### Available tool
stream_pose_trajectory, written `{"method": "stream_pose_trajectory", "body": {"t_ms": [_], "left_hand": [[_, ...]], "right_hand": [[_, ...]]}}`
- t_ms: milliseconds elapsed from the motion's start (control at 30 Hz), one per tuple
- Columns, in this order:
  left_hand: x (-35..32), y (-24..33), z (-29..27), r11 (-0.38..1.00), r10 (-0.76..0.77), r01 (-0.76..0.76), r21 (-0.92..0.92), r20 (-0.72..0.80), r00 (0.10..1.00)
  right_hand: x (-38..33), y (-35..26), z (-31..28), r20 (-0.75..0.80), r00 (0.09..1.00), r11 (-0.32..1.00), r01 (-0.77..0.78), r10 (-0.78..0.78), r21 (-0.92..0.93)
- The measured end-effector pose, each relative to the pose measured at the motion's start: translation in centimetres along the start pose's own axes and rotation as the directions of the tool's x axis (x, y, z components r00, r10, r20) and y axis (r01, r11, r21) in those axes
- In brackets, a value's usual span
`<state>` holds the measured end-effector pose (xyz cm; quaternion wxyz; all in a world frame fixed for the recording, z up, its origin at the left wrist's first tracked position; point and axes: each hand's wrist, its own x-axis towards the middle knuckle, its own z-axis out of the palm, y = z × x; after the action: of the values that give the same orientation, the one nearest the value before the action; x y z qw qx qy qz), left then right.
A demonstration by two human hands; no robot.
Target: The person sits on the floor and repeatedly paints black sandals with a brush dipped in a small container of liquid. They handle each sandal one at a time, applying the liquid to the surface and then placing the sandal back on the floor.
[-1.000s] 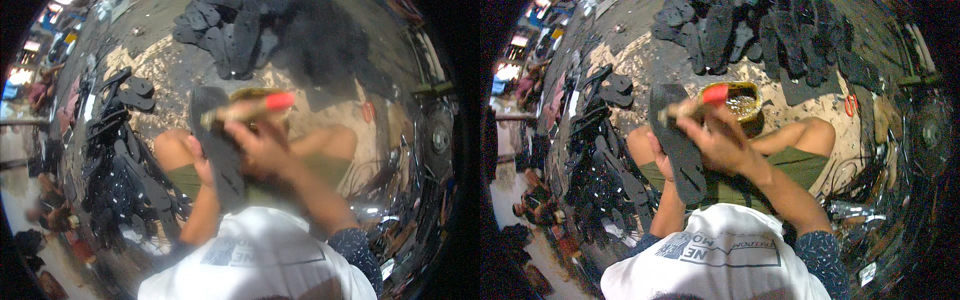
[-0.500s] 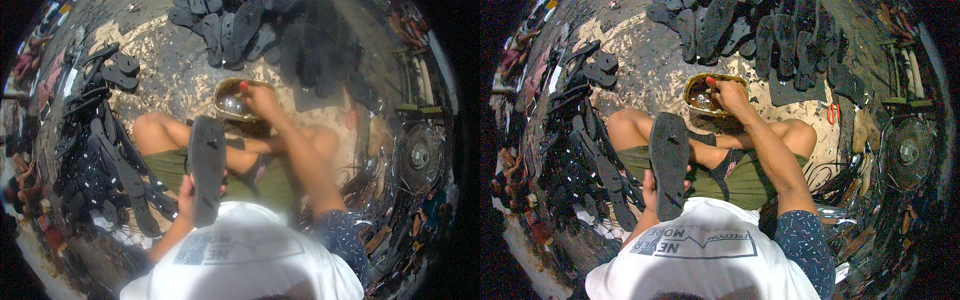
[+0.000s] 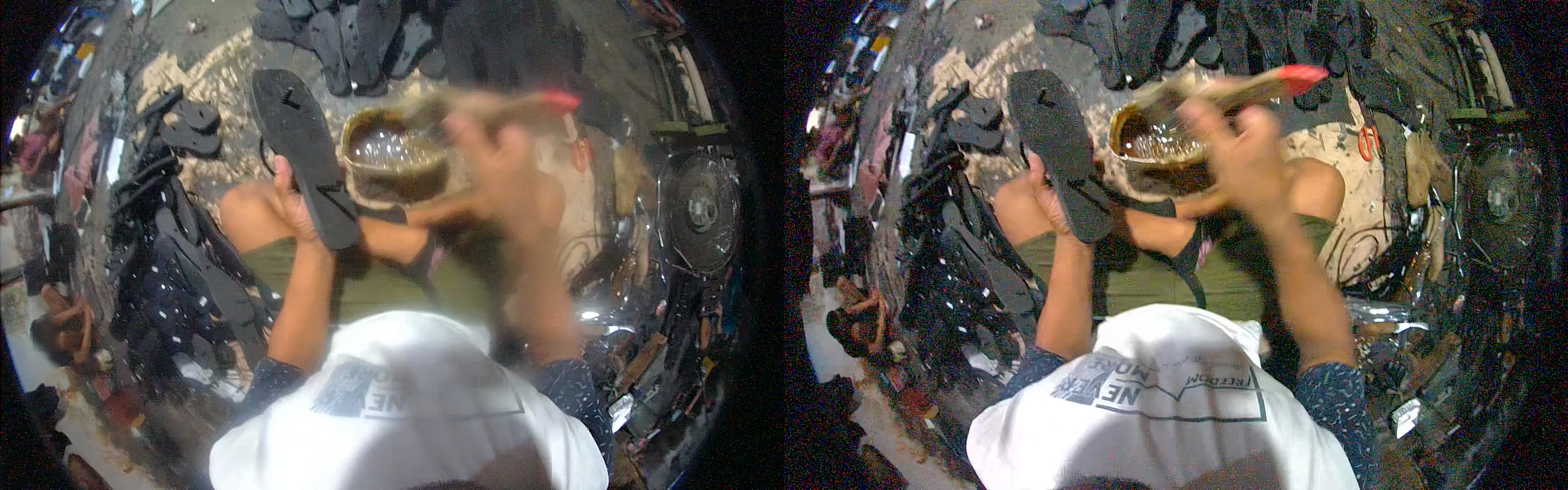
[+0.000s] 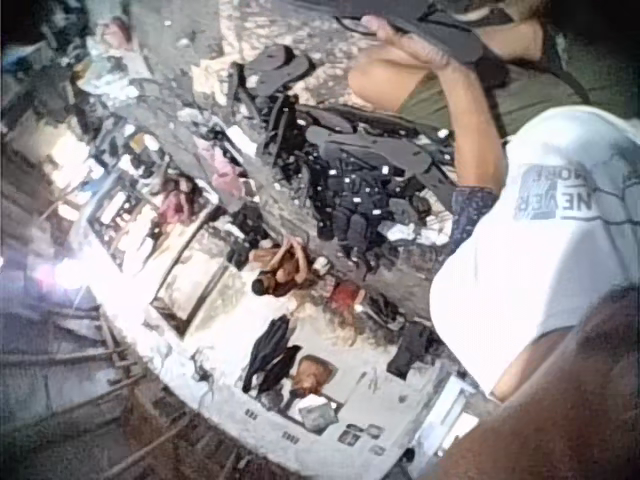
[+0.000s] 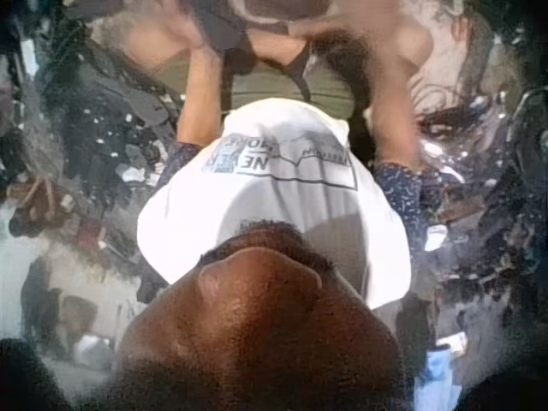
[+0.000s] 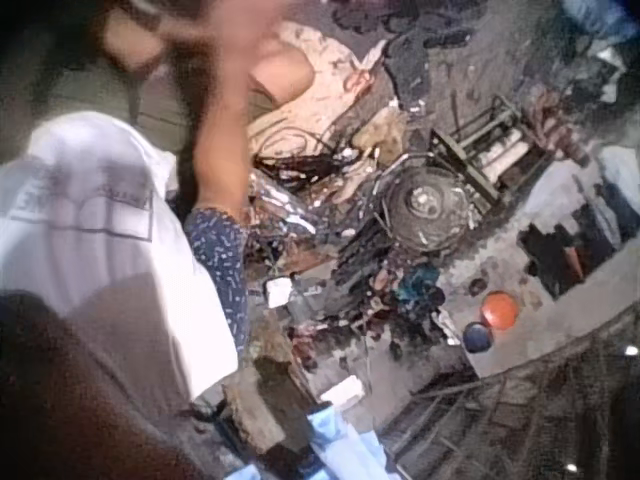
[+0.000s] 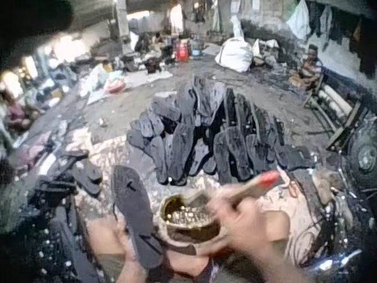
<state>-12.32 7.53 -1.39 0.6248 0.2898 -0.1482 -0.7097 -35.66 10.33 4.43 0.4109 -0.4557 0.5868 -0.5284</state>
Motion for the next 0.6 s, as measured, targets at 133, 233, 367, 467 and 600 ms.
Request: {"method": "stream_pose_trajectory", "body": {"t_ms": [133,233,367,467,600], "left_hand": [[0.8,-1.1,2.7,0.983,0.027,0.005,-0.181,0.172,0.985],[0.8,-0.8,3.1,0.983,-0.013,0.030,-0.181,0.096,0.995],[1.9,1.0,2.2,0.889,-0.146,0.214,-0.404,0.193,0.970],[2.7,1.4,1.8,0.980,-0.012,0.071,-0.185,0.301,0.954],[2.1,-0.1,2.4,0.901,-0.206,0.297,-0.316,0.290,0.935]], "right_hand": [[-2.5,-0.4,7.5,0.086,0.926,0.920,0.375,-0.367,-0.110],[-0.6,0.7,8.8,0.057,0.867,0.859,0.498,-0.495,-0.115],[-0.6,1.3,8.4,0.082,0.719,0.683,0.685,-0.690,-0.253],[-2.1,-0.1,8.5,0.207,0.795,0.815,0.580,-0.570,0.017],[-0.1,-1.4,8.6,0.258,0.864,0.783,0.217,-0.432,0.583]]}}
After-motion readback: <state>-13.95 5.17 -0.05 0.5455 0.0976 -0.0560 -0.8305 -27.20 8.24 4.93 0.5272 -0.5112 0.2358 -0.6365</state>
